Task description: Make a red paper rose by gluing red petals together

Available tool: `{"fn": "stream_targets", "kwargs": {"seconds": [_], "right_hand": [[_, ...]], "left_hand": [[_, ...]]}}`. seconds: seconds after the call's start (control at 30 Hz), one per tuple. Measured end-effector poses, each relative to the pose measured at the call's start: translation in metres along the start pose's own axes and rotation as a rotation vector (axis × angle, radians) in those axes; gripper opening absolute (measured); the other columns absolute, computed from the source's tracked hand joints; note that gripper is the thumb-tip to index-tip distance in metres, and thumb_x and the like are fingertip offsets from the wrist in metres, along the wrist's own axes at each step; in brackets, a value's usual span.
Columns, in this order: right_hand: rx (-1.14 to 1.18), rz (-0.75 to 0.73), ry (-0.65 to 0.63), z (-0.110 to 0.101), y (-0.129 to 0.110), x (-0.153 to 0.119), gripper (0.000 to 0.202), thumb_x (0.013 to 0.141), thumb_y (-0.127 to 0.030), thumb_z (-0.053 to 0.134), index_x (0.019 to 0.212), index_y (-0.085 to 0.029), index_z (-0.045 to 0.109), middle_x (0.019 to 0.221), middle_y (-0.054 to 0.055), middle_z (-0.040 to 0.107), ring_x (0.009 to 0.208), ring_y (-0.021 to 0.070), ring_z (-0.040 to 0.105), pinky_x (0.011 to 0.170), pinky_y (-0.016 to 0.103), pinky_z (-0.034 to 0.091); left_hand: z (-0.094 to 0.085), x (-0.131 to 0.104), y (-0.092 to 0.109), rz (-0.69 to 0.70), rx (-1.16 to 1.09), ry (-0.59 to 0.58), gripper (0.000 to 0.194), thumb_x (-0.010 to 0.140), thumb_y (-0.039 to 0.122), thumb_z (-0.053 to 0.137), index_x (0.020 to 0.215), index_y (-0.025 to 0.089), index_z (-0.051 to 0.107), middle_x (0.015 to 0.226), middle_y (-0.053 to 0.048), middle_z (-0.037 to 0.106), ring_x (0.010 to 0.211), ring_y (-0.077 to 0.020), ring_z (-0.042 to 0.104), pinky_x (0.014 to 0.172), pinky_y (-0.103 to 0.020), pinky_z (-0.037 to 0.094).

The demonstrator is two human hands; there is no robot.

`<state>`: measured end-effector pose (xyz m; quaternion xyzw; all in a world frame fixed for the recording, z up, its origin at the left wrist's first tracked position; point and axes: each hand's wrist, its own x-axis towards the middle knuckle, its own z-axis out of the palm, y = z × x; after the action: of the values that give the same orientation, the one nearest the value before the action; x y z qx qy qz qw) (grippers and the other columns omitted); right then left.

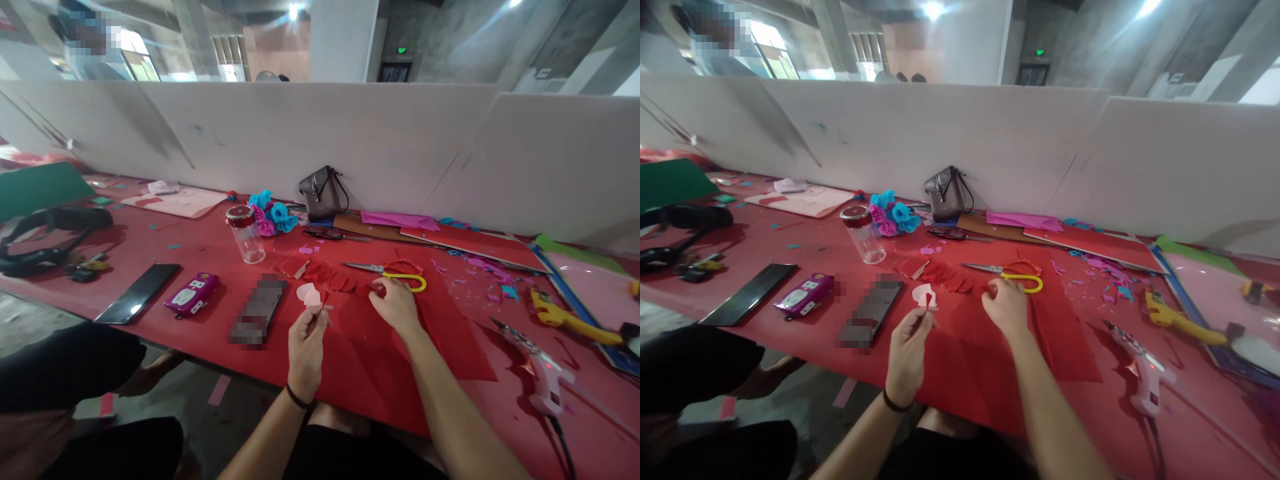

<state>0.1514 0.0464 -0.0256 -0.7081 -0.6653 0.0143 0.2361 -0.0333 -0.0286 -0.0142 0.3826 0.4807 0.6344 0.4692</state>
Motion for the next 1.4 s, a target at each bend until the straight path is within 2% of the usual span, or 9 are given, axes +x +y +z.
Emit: {"fn": "stream_targets", "kwargs": {"seconds": [0.13,0.27,0.47,0.67,0.9,1.03,1.17,1.27,1.4], "right_hand": [[-0.042,-0.029,-0.037,0.009,0.004,-0.001,0.018,0.077,-0.033,0.058,0.086,-0.019,0.065,0.09,0.009,0.068,0.089,0.023,0.057,0.08,0.034,0.036],[0.112,0.005,-0.103,0.006,0.011,0.001,0.006,0.071,-0.027,0.064,0.071,-0.021,0.062,0.076,0.003,0.067,0.076,0.0191,0.059,0.073,0.03,0.04],[0.418,0.199,-0.034,0.001,0.013,0.007,0.009,0.072,-0.026,0.061,0.079,-0.02,0.06,0.079,0.003,0.068,0.073,0.0179,0.062,0.068,0.028,0.044],[0.321,0.05,0.049,0.015,-0.005,0.006,0.022,0.075,-0.023,0.058,0.096,-0.018,0.062,0.088,0.008,0.068,0.084,0.0226,0.061,0.078,0.035,0.044],[0.216,-0.037,0.1,0.012,0.003,0.001,0.026,0.077,-0.02,0.053,0.101,-0.02,0.064,0.096,0.008,0.064,0.09,0.0231,0.057,0.082,0.035,0.043],[0.064,-0.107,0.027,0.007,0.0,-0.003,0.024,0.079,-0.023,0.056,0.099,-0.022,0.069,0.096,0.008,0.064,0.09,0.0234,0.054,0.084,0.034,0.038],[-0.046,-0.045,0.023,0.004,-0.004,-0.005,0.024,0.08,-0.027,0.055,0.098,-0.022,0.069,0.093,0.008,0.064,0.087,0.0236,0.051,0.082,0.035,0.035],[-0.072,-0.048,0.055,0.002,-0.006,-0.006,0.025,0.081,-0.031,0.055,0.098,-0.02,0.069,0.101,0.01,0.063,0.092,0.0244,0.05,0.083,0.036,0.033],[-0.083,-0.04,0.038,-0.001,-0.009,-0.008,0.021,0.081,-0.027,0.056,0.095,-0.024,0.07,0.101,0.008,0.062,0.094,0.025,0.047,0.079,0.035,0.032]], "left_hand": [[0.029,0.029,0.009,0.071,-0.019,-0.029,0.017,0.076,0.034,0.063,0.076,0.016,0.063,0.068,0.001,0.059,0.067,-0.01,0.054,0.068,-0.022,0.044],[0.053,0.057,-0.007,-0.131,-0.142,-0.169,0.024,0.075,0.037,0.062,0.071,0.016,0.053,0.078,-0.002,0.062,0.067,-0.0107,0.059,0.072,-0.029,0.05],[0.054,0.059,-0.028,-0.274,-0.174,-0.282,0.026,0.075,0.029,0.063,0.068,0.016,0.042,0.1,-0.007,0.061,0.093,-0.0168,0.061,0.088,-0.042,0.05],[0.058,0.056,-0.029,-0.305,-0.129,-0.337,0.02,0.078,0.024,0.057,0.069,0.017,0.041,0.098,-0.004,0.059,0.093,-0.0138,0.057,0.091,-0.038,0.049],[0.056,0.055,-0.025,-0.356,-0.119,-0.405,0.019,0.076,0.024,0.061,0.07,0.016,0.044,0.105,-0.007,0.058,0.095,-0.015,0.057,0.082,-0.032,0.052],[0.052,0.059,-0.019,-0.295,-0.136,-0.351,0.023,0.073,0.031,0.063,0.072,0.017,0.044,0.102,-0.005,0.06,0.082,-0.0124,0.06,0.068,-0.024,0.051],[0.043,0.069,-0.013,-0.176,-0.098,-0.173,0.02,0.075,0.032,0.059,0.071,0.018,0.045,0.081,0.0,0.061,0.058,-0.006,0.055,0.053,-0.017,0.04],[0.037,0.074,-0.01,-0.051,-0.118,-0.054,0.018,0.076,0.03,0.057,0.068,0.017,0.046,0.071,0.002,0.057,0.05,-0.0037,0.045,0.049,-0.016,0.035],[0.035,0.076,-0.014,-0.007,-0.002,-0.015,0.012,0.075,0.027,0.057,0.069,0.017,0.057,0.061,0.004,0.053,0.047,-0.0051,0.037,0.048,-0.018,0.032]]}}
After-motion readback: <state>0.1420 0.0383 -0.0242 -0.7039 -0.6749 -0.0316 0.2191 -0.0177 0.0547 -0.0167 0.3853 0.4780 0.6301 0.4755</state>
